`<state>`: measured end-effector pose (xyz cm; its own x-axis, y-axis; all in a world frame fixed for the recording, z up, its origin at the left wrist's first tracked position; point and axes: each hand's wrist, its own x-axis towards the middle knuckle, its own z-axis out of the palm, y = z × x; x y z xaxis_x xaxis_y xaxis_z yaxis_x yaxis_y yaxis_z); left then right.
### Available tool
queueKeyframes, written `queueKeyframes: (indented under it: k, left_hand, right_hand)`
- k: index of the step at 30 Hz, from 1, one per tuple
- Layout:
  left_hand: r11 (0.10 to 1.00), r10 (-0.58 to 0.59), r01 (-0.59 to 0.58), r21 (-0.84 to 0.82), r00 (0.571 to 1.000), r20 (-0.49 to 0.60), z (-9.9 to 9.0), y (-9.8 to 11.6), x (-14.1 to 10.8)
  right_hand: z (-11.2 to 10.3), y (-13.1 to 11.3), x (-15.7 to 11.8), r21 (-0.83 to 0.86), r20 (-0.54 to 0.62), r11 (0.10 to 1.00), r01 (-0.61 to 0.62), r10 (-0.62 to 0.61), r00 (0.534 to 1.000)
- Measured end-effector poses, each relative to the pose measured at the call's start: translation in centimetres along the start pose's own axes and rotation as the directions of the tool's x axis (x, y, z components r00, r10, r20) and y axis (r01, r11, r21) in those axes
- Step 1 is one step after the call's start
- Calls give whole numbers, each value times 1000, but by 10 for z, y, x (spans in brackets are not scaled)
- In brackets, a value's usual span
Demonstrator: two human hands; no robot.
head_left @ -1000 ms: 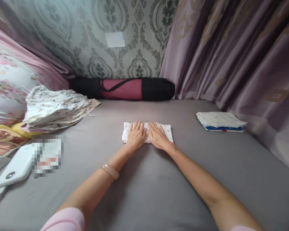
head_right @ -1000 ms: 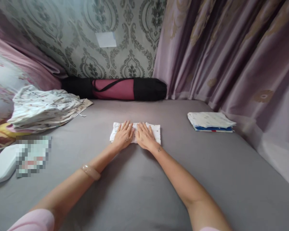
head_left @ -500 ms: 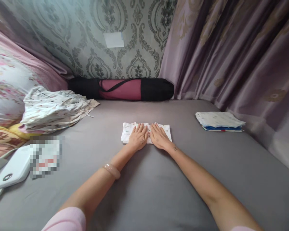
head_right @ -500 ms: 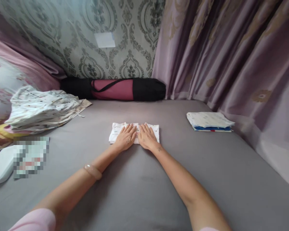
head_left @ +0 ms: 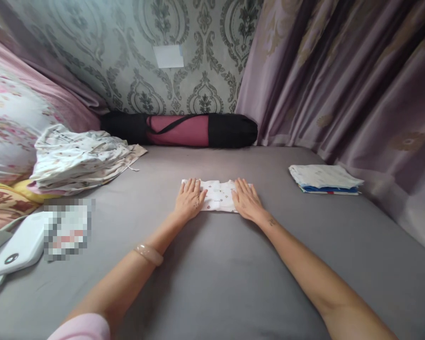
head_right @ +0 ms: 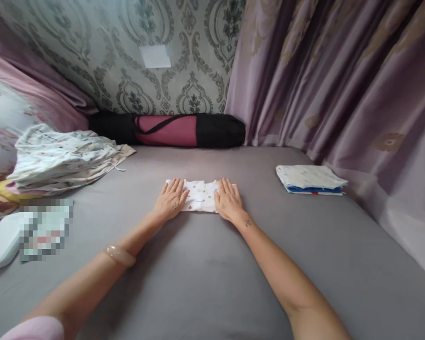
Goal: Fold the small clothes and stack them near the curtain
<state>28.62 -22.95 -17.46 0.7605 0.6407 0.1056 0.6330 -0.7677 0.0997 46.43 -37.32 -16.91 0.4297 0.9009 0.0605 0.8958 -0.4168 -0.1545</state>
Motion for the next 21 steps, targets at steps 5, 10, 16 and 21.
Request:
queueKeyframes:
  k: [5, 10, 16, 21]
  left_hand:
    - [1000, -21, 21, -16, 998, 52, 5, -21, -3]
    - [1000, -4, 8, -27, 992, 127, 0, -31, -4]
    - [1000, 10, -8, -26, 994, 111, 4, -57, -10]
    - [1000, 11, -8, -21, 989, 149, 10, -62, -12]
  right_hand:
    - [6, 17, -5, -38, 17, 999, -32, 33, 999]
    - [4, 25, -7, -12, 56, 1000, -20, 21, 998]
    - [7, 42, -17, -51, -2, 998, 34, -34, 999]
    - [15, 46, -20, -53, 35, 997, 47, -46, 998]
